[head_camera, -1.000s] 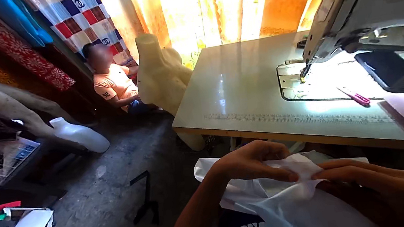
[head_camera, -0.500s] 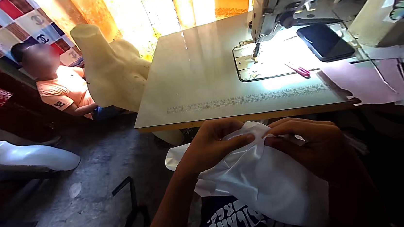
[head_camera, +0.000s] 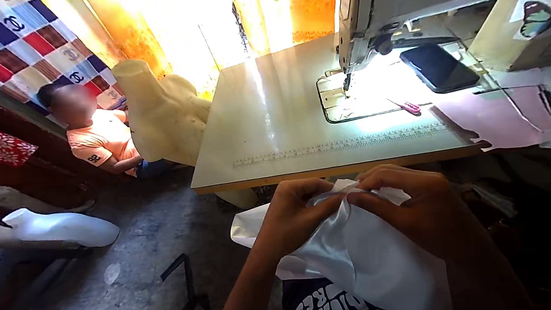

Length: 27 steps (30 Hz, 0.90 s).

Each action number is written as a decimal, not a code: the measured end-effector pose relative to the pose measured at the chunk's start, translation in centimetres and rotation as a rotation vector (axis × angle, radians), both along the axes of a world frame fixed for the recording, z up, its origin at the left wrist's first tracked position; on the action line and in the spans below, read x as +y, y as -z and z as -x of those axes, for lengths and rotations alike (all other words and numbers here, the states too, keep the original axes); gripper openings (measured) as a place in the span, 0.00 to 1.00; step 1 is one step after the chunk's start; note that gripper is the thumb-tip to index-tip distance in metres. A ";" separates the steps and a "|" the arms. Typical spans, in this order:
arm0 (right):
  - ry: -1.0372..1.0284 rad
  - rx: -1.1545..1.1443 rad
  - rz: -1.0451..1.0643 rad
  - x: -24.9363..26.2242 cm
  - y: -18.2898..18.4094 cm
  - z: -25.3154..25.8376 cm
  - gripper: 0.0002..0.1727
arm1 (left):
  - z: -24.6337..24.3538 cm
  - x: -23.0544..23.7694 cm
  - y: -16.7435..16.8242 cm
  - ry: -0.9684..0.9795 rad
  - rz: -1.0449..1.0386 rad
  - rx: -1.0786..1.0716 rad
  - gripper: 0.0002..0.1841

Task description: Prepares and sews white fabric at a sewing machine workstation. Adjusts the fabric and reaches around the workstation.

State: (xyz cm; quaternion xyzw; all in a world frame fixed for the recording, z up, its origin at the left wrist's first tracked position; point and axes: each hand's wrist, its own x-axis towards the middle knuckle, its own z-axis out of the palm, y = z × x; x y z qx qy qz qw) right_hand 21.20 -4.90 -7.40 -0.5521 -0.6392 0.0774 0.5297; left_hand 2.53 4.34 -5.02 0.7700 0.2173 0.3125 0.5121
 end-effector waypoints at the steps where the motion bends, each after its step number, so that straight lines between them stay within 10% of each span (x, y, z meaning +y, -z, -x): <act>1: 0.000 0.010 0.017 0.1 0.0 0.0 0.13 | 0.1 0.1 0.0 0.011 -0.003 0.006 0.03; 15: 0.033 0.092 0.149 0.3 -0.5 0.3 0.07 | -0.1 -1.2 0.8 -0.096 -0.236 0.050 0.07; 27: -0.117 0.105 0.265 -1.6 1.7 -3.2 0.08 | 1.3 0.9 1.2 -0.086 -0.003 -0.040 0.04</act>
